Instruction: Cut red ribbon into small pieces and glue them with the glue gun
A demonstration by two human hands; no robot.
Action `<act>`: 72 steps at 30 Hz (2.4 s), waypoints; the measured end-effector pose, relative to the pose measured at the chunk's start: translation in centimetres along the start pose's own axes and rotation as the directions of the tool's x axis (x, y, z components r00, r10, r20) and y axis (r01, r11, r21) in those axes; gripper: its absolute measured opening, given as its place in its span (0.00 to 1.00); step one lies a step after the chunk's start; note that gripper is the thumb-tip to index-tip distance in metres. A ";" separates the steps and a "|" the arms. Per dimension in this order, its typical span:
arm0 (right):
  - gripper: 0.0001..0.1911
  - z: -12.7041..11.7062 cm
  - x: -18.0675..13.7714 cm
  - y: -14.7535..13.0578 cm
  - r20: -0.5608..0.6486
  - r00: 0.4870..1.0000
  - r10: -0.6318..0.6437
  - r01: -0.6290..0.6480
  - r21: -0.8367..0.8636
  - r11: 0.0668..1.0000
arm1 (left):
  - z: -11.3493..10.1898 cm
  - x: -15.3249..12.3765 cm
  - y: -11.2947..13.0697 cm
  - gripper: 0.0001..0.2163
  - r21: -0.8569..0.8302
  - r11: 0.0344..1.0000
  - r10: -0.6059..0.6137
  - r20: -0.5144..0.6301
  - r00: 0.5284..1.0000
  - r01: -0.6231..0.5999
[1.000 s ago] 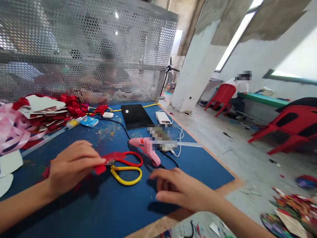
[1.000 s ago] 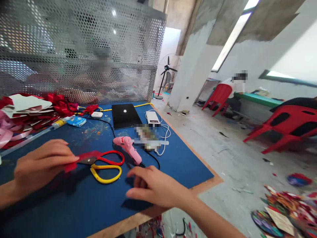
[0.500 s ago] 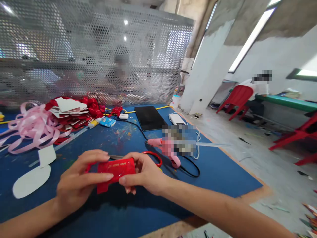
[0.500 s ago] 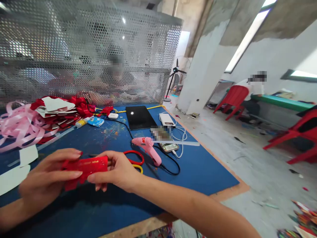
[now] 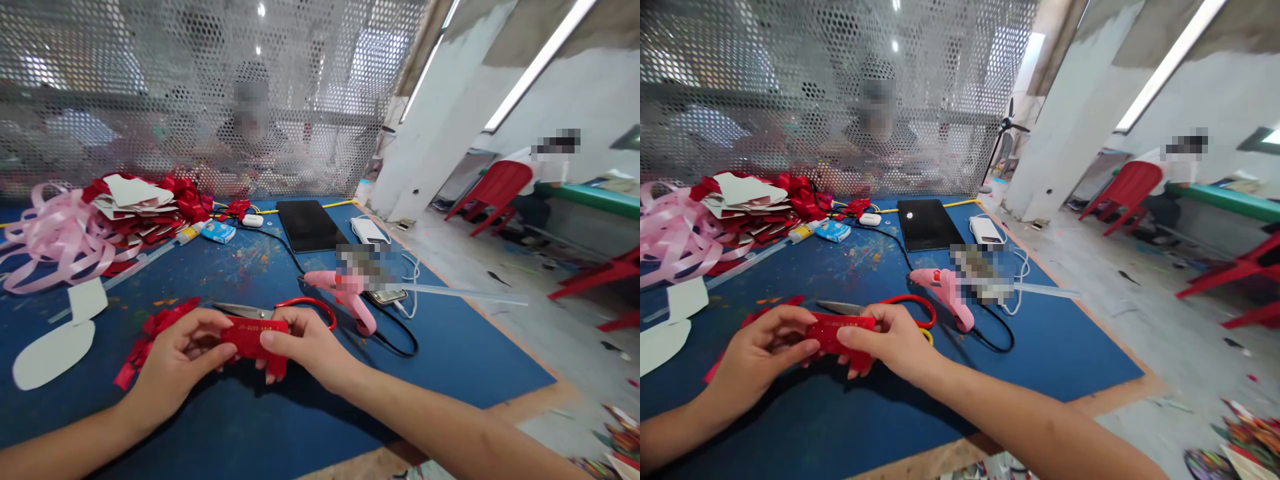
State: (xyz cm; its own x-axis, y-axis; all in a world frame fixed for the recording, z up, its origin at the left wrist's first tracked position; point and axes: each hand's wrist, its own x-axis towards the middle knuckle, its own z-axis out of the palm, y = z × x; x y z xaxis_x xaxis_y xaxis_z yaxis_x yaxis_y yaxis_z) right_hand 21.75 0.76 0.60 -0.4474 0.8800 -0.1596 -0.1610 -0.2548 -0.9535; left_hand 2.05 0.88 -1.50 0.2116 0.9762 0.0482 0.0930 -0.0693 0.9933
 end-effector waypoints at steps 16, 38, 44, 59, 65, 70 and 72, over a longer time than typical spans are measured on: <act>0.14 0.5 -0.9 0.2 0.000 0.994 -0.106 0.092 -0.495 0.864 | 0.0 0.2 0.3 0.11 0.020 0.998 -0.067 0.143 0.987 0.065; 0.23 0.2 -0.4 0.2 0.064 0.997 0.035 -0.017 -0.253 0.967 | 0.2 0.4 0.3 0.17 -0.087 0.988 -0.112 0.154 0.982 0.126; 0.21 0.1 0.2 0.2 0.009 1.000 0.016 -0.013 -0.217 0.976 | 0.1 0.5 0.0 0.22 -0.244 0.962 -0.081 0.172 0.982 0.122; 0.21 0.5 -0.1 0.1 0.019 0.996 -0.089 0.090 -0.331 0.939 | 0.9 0.4 0.8 0.16 -0.180 0.981 -0.041 0.176 0.984 0.073; 0.20 0.5 0.0 0.0 -0.085 0.988 -0.126 0.096 -0.295 0.951 | 0.9 0.4 1.0 0.16 -0.129 0.985 -0.088 0.198 0.976 0.115; 0.19 0.3 0.3 0.0 -0.157 0.984 -0.083 0.051 -0.197 0.979 | 0.6 0.7 1.0 0.12 -0.148 0.978 -0.116 0.217 0.969 0.150; 0.19 0.2 0.4 0.0 -0.158 0.985 -0.072 0.046 -0.167 0.985 | 0.4 0.9 0.7 0.09 -0.201 0.964 -0.131 0.218 0.967 0.176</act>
State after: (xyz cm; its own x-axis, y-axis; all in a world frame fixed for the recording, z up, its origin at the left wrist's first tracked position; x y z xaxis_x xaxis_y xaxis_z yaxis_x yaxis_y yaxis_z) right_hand 21.41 1.00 0.61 -0.2902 0.9483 -0.1284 -0.0321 -0.1437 -0.9891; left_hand 2.73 1.58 -0.79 0.4048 0.9082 -0.1065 -0.0692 0.1465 0.9868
